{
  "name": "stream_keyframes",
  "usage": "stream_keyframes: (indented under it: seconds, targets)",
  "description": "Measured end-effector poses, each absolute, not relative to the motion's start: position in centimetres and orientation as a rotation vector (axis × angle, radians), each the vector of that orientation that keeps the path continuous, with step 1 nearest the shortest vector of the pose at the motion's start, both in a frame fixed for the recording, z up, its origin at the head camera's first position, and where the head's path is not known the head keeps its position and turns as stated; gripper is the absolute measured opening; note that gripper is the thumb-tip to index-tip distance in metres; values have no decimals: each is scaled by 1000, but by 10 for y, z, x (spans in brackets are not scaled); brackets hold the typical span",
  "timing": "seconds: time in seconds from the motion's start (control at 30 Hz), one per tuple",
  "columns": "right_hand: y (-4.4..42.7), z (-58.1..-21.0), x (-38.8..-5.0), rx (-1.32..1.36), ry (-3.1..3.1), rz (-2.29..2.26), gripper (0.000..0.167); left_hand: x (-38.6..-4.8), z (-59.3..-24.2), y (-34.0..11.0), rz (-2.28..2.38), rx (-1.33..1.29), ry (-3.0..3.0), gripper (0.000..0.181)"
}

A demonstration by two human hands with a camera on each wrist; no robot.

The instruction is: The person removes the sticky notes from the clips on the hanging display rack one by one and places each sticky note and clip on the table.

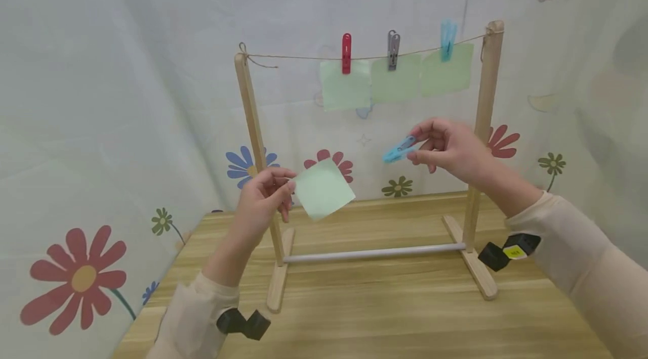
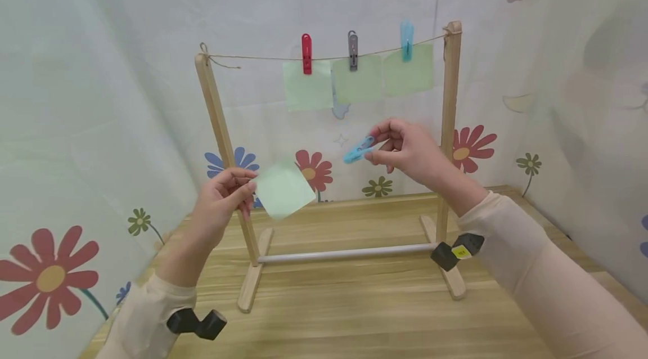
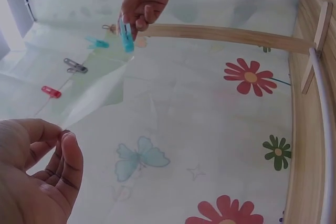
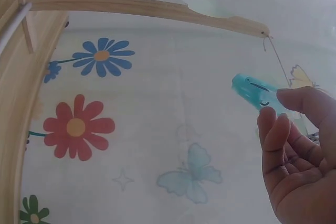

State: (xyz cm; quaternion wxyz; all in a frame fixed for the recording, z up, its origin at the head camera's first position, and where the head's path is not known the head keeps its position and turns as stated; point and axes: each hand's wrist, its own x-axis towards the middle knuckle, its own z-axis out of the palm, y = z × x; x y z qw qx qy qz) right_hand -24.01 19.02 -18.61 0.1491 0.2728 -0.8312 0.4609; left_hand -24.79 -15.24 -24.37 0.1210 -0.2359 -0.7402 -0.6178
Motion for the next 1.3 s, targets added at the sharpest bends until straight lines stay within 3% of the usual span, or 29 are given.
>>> stream_keyframes:
  seconds: [0.43, 0.97, 1.3]
  targets:
    - [209, -243, -234, 766, -2402, 1431, 38, -253, -280, -158, -1818, -693, -2384, 21]
    - [221, -299, -227, 858, -2386, 1619, 32, -257, -326, -162, -1823, -606, -2615, 21]
    - [225, -336, -223, 692, -2499, 1635, 34, -255, -354, -170, -1831, -673, -2687, 22]
